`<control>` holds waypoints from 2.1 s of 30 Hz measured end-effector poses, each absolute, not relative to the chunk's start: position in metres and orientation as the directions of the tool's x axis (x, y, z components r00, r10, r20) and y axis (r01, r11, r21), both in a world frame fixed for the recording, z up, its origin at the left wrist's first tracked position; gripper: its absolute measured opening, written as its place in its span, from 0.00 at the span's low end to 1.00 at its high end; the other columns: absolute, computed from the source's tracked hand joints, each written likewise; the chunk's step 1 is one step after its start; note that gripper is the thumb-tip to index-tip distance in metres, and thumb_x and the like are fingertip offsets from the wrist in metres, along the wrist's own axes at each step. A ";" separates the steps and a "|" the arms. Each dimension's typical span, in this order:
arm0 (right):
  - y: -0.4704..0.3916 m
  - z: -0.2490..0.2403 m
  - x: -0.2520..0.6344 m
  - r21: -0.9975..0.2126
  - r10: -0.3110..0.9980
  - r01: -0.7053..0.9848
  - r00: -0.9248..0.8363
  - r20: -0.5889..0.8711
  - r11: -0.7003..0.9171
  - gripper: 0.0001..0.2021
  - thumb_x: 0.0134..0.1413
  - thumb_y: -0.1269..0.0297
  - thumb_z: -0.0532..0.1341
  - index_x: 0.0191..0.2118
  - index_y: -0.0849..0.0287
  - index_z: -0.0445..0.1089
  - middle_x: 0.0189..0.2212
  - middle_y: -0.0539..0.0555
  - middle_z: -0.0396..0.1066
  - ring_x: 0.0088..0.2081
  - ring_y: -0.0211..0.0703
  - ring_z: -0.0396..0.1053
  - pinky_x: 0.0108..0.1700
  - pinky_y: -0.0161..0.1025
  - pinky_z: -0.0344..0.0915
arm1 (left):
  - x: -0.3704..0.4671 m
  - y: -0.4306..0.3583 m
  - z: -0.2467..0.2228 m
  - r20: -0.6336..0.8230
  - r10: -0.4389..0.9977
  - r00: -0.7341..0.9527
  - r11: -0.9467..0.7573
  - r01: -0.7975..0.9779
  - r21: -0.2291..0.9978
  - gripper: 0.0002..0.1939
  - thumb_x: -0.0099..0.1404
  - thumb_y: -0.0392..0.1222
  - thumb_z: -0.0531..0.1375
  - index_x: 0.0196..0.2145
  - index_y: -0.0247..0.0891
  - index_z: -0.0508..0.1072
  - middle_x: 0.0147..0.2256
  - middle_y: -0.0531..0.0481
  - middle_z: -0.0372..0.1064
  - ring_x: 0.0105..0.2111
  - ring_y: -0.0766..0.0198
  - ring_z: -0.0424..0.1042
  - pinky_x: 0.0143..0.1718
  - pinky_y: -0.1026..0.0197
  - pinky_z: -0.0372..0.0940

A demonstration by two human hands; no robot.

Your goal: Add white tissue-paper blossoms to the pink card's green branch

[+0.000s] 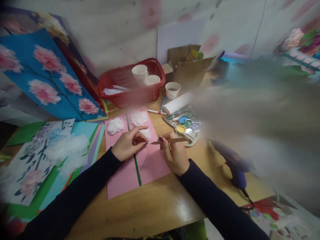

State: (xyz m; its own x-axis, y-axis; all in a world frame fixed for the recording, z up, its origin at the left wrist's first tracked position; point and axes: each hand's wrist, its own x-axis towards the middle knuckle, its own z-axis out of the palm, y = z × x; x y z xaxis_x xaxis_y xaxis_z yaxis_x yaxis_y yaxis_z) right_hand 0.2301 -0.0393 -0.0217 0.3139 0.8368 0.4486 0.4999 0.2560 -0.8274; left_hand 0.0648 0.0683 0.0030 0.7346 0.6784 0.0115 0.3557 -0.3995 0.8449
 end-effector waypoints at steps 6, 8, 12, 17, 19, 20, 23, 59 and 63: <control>-0.037 -0.036 0.229 -0.804 0.844 0.545 0.293 0.449 0.238 0.07 0.64 0.64 0.52 0.33 0.56 0.61 0.21 0.47 0.63 0.22 0.38 0.63 0.28 0.38 0.59 | 0.064 0.069 -0.010 0.017 0.673 0.740 -0.383 0.328 0.864 0.25 0.55 0.26 0.58 0.50 0.35 0.63 0.31 0.51 0.76 0.30 0.66 0.75 0.31 0.64 0.68; -0.036 -0.035 0.229 -0.790 0.849 0.561 0.267 0.455 0.247 0.07 0.64 0.64 0.51 0.33 0.56 0.61 0.21 0.48 0.63 0.23 0.38 0.64 0.28 0.38 0.60 | 0.064 0.069 -0.012 0.017 0.675 0.737 -0.380 0.328 0.865 0.25 0.54 0.27 0.59 0.50 0.36 0.63 0.31 0.51 0.76 0.30 0.65 0.75 0.31 0.64 0.69; -0.034 -0.032 0.229 -0.734 0.855 0.616 0.184 0.486 0.285 0.07 0.64 0.65 0.51 0.33 0.56 0.61 0.23 0.50 0.65 0.26 0.40 0.65 0.30 0.40 0.61 | 0.063 0.071 -0.014 0.029 0.680 0.733 -0.386 0.324 0.864 0.25 0.55 0.26 0.59 0.51 0.36 0.62 0.31 0.51 0.77 0.31 0.65 0.76 0.32 0.64 0.69; -0.031 -0.031 0.228 -0.688 0.881 0.670 0.107 0.460 0.278 0.06 0.63 0.66 0.51 0.34 0.56 0.63 0.26 0.52 0.67 0.28 0.42 0.66 0.32 0.41 0.62 | 0.061 0.072 -0.012 0.050 0.645 0.763 -0.444 0.320 0.837 0.25 0.56 0.26 0.58 0.51 0.37 0.63 0.33 0.51 0.77 0.32 0.65 0.76 0.36 0.62 0.68; -0.029 -0.032 0.227 -0.681 0.888 0.681 0.100 0.449 0.268 0.07 0.63 0.66 0.51 0.33 0.56 0.62 0.26 0.52 0.67 0.28 0.43 0.66 0.32 0.41 0.61 | 0.061 0.072 -0.012 0.057 0.639 0.767 -0.452 0.314 0.835 0.25 0.56 0.26 0.57 0.51 0.37 0.63 0.33 0.51 0.77 0.32 0.65 0.76 0.36 0.62 0.68; -0.029 -0.031 0.227 -0.676 0.889 0.687 0.095 0.448 0.268 0.07 0.63 0.66 0.51 0.33 0.56 0.62 0.26 0.52 0.68 0.28 0.43 0.65 0.32 0.41 0.61 | 0.061 0.072 -0.012 0.060 0.637 0.769 -0.455 0.312 0.834 0.25 0.56 0.25 0.57 0.51 0.37 0.63 0.33 0.51 0.77 0.32 0.65 0.76 0.36 0.62 0.68; -0.028 -0.031 0.226 -0.659 0.887 0.704 0.091 0.454 0.265 0.07 0.62 0.67 0.52 0.32 0.56 0.62 0.26 0.52 0.68 0.29 0.44 0.65 0.31 0.41 0.60 | 0.062 0.073 -0.012 0.057 0.632 0.773 -0.452 0.308 0.837 0.25 0.56 0.25 0.56 0.51 0.37 0.62 0.34 0.51 0.77 0.33 0.65 0.76 0.38 0.61 0.67; -0.031 -0.027 0.222 -0.761 0.841 0.558 0.192 0.506 0.331 0.09 0.64 0.65 0.49 0.31 0.55 0.60 0.23 0.49 0.62 0.24 0.40 0.61 0.31 0.41 0.60 | 0.064 0.070 -0.016 0.039 0.637 0.770 -0.442 0.323 0.837 0.26 0.54 0.24 0.56 0.51 0.38 0.63 0.33 0.51 0.78 0.34 0.64 0.77 0.39 0.61 0.67; -0.033 -0.032 0.223 -0.838 0.728 0.413 0.441 0.526 0.356 0.11 0.64 0.59 0.50 0.31 0.55 0.60 0.22 0.46 0.59 0.19 0.34 0.57 0.25 0.37 0.59 | 0.061 0.072 -0.009 0.039 0.630 0.775 -0.462 0.334 0.821 0.26 0.54 0.24 0.54 0.51 0.36 0.64 0.35 0.49 0.78 0.28 0.67 0.74 0.35 0.63 0.67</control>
State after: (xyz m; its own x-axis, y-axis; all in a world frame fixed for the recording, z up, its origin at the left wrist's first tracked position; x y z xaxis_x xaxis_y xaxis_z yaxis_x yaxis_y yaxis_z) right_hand 0.2231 -0.0329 -0.0317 0.4408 0.7276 0.5257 0.4130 0.3556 -0.8385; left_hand 0.0615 0.0715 -0.0089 0.7753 0.6303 0.0394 0.3341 -0.4622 0.8214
